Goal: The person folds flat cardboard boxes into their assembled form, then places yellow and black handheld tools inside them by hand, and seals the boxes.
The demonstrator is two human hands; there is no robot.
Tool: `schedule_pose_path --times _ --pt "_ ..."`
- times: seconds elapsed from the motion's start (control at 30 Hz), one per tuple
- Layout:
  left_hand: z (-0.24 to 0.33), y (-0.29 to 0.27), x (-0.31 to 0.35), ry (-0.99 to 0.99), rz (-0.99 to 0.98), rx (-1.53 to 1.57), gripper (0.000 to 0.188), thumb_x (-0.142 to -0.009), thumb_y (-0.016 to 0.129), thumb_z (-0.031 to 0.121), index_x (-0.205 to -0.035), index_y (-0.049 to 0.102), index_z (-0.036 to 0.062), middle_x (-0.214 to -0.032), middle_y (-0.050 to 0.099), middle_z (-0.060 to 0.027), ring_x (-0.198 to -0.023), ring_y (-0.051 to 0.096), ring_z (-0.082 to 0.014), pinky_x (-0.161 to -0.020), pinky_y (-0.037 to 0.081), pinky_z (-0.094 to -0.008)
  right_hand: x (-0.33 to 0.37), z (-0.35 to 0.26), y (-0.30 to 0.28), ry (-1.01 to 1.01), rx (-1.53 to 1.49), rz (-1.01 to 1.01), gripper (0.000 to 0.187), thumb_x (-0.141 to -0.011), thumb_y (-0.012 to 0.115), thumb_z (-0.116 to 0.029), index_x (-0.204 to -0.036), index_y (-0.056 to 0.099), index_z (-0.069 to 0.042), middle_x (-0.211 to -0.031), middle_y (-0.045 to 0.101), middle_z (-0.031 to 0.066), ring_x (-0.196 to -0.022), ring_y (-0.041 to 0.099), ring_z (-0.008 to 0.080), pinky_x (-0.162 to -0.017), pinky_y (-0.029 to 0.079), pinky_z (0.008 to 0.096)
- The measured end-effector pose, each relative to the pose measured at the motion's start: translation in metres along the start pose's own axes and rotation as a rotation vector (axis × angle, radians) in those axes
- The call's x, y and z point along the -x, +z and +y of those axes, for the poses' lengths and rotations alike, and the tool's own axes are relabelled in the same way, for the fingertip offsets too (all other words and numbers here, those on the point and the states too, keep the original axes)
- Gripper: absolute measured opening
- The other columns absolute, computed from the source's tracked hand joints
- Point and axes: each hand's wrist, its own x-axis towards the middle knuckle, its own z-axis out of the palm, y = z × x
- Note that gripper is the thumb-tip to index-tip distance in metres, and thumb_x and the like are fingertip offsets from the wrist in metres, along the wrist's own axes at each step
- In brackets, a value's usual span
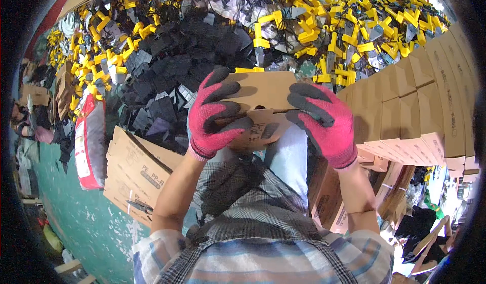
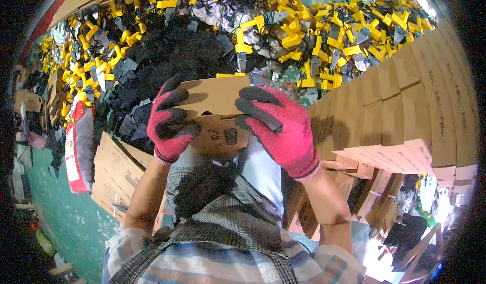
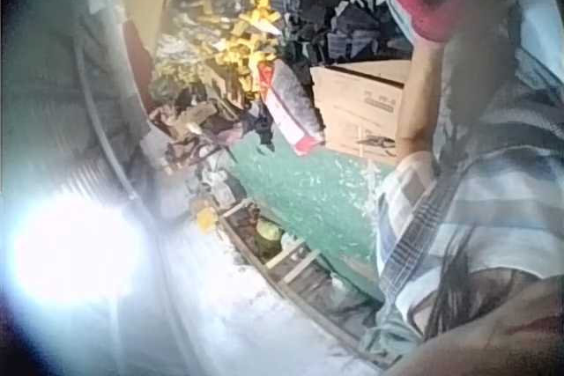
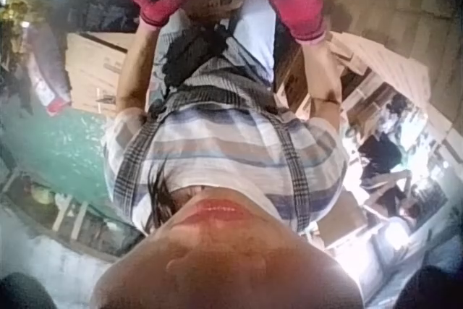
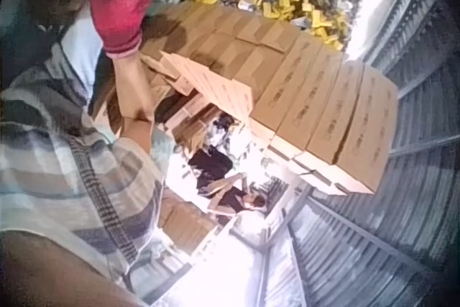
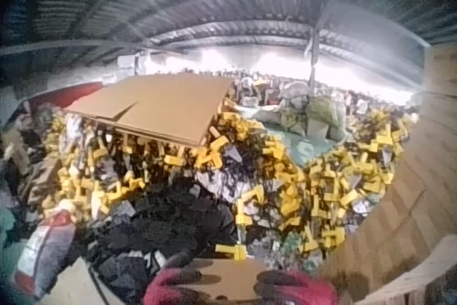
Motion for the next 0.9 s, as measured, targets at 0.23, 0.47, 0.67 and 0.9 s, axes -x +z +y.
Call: schedule_pose_path --times 0.23,0.47,0.67,0.9 --pt "0.006 -0.008 0.003 -0.063 -0.058 -0.048 0.035 -0.056 0.075 0.014 -0.080 0.052 0.0037 -0.112 0.049 -0.0182 -0.112 0.033 -0.0471 -0.090 0.028 -0.0553 -0.005 -0.015 0.000 0.008 -0.080 -0.002 0.026 -0.065 0.061 0.000 -0.090 0.060 -0.006 -0.094 0.058 0.0115 -0.086 0.056 0.0303 -0.074 0.045 0.0341" --pt "-0.003 -0.017 0.013 0.085 -0.185 -0.151 0.037 -0.055 0.073 0.017 -0.084 0.055 0.0063 -0.113 0.049 -0.0169 -0.110 0.036 -0.0473 -0.090 0.028 -0.0562 0.005 -0.002 -0.002 0.051 -0.175 -0.250 0.034 -0.063 0.063 -0.006 -0.096 0.058 -0.009 -0.107 0.050 0.0145 -0.098 0.048 0.0312 -0.083 0.040 0.0387" --pt "-0.006 0.002 0.013 -0.008 0.024 0.085 0.055 -0.053 0.076 0.021 -0.101 0.052 0.0086 -0.107 0.052 -0.0133 -0.110 0.040 -0.0388 -0.094 0.025 -0.0504 0.022 0.003 0.009 -0.059 0.307 -0.111 0.034 -0.061 0.063 -0.018 -0.094 0.058 -0.011 -0.112 0.045 0.0121 -0.104 0.038 0.0336 -0.089 0.029 0.0443" --pt "0.002 0.001 0.001 -0.012 -0.138 -0.127 0.048 -0.056 0.075 0.030 -0.092 0.053 0.0075 -0.103 0.054 -0.0113 -0.107 0.043 -0.0345 -0.092 0.029 -0.0476 0.018 -0.014 0.024 -0.230 0.328 0.029 0.031 -0.058 0.064 -0.014 -0.089 0.060 -0.012 -0.106 0.044 0.0104 -0.102 0.039 0.0328 -0.087 0.032 0.0465"
